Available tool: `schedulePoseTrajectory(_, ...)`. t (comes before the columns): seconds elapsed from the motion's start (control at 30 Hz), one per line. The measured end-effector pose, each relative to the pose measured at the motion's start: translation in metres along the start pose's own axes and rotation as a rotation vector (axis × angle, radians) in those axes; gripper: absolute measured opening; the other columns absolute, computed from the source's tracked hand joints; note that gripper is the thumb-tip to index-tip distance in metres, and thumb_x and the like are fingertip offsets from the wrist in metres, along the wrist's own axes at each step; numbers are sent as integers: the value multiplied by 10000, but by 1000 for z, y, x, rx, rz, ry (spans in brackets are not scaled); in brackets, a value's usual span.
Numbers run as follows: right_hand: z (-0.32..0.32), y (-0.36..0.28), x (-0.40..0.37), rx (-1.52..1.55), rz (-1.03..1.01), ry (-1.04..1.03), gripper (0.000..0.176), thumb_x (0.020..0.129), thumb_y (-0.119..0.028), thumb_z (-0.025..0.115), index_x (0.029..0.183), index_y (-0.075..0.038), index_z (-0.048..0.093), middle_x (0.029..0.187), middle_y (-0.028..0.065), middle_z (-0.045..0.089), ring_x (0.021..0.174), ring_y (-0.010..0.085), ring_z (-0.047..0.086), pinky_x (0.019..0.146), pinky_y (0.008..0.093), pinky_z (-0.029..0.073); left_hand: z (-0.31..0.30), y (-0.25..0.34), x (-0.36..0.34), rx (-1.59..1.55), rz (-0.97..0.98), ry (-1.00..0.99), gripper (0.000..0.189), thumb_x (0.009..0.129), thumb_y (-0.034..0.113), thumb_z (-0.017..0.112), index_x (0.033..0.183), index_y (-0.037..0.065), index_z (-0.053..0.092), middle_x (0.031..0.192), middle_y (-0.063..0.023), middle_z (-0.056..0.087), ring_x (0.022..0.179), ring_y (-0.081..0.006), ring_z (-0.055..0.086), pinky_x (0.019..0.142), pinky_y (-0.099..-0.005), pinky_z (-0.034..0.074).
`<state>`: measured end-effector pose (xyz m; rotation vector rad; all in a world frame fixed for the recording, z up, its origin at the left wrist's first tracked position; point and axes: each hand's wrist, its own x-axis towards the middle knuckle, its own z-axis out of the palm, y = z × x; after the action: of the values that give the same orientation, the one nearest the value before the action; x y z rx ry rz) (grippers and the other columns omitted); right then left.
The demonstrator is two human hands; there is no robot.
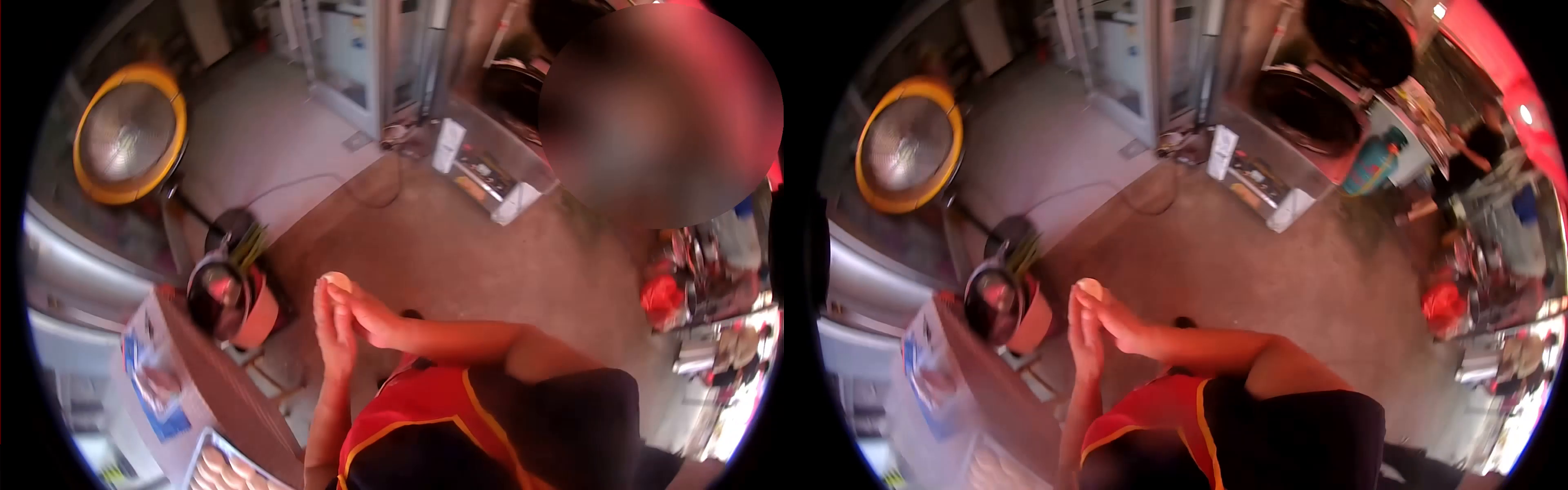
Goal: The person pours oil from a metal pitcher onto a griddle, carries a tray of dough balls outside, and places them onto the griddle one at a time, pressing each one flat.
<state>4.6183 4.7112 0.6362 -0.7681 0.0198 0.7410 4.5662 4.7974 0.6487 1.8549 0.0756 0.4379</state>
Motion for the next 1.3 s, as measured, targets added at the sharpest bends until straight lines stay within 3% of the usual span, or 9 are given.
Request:
schedulePoseTrajectory(0.03,-32,-10,0,116,-19,-1,474,898,-353,550,1269,-81,433,1225,33,510,1133,187,488,936,345,408,29,16,3,54,59,-113,506,955,239,415,1373,-21,294,1422,-205,296,1331,-317,267,1071,-392,240)
schedulePoseTrajectory(0.13,-143,-74,-13,468,-26,-116,410,902,-277,550,1247,-85,442,1198,74,529,1111,197,508,897,341,434,126,29,40,120,109,-269,477,939,189,432,1354,-18,322,1410,-214,298,1305,-344,292,1059,-404,256)
schedulePoseTrajectory(0.23,-223,-158,-32,572,-2,80,384,888,-198,557,1228,-50,458,1179,90,543,1108,232,515,937,397,432,213,40,81,104,172,-277,445,935,159,446,1333,-15,349,1369,-207,356,1252,-328,374,1021,-403,313)
schedulePoseTrajectory(0.47,-427,-348,-67,331,-176,436,395,843,-92,574,1210,10,466,1163,129,556,1050,251,562,893,399,480,383,-28,132,-208,-488,-292,374,956,193,433,1267,-15,426,1175,-148,546,970,-195,587,839,-300,461)
schedulePoseTrajectory(0.7,-561,-527,-31,114,-412,667,399,831,-91,577,1205,-1,472,1102,108,583,1000,245,586,854,384,502,428,-73,199,74,-554,-322,326,941,178,456,1204,-11,490,1018,-128,622,876,-187,616,790,-292,481)
schedulePoseTrajectory(0.83,-644,-604,2,-469,-467,1064,308,776,-91,598,1076,-27,574,908,79,625,862,213,613,712,338,487,454,-109,257,142,-524,-352,317,936,204,462,1159,-15,516,951,-130,641,828,-184,625,754,-306,491)
schedulePoseTrajectory(1.0,-713,-665,46,-1096,-477,1572,328,783,-167,543,1087,-45,545,962,217,629,935,359,604,807,411,462,502,-128,349,170,-488,-376,337,944,249,447,1116,-21,550,926,-128,639,796,-187,626,709,-302,496)
schedulePoseTrajectory(1.23,-738,-668,101,-1352,-234,1577,342,791,-79,527,1130,-129,517,981,218,603,929,418,544,808,466,467,534,-130,423,181,-529,-401,318,936,225,454,1112,-25,543,942,-130,638,829,-191,623,739,-308,493)
schedulePoseTrajectory(1.3,-735,-652,119,-1443,-394,1398,419,773,-79,566,1187,-101,511,991,223,582,924,413,544,832,454,458,543,-129,429,162,-542,-398,306,933,216,467,1106,-24,540,950,-126,634,837,-185,619,745,-306,490)
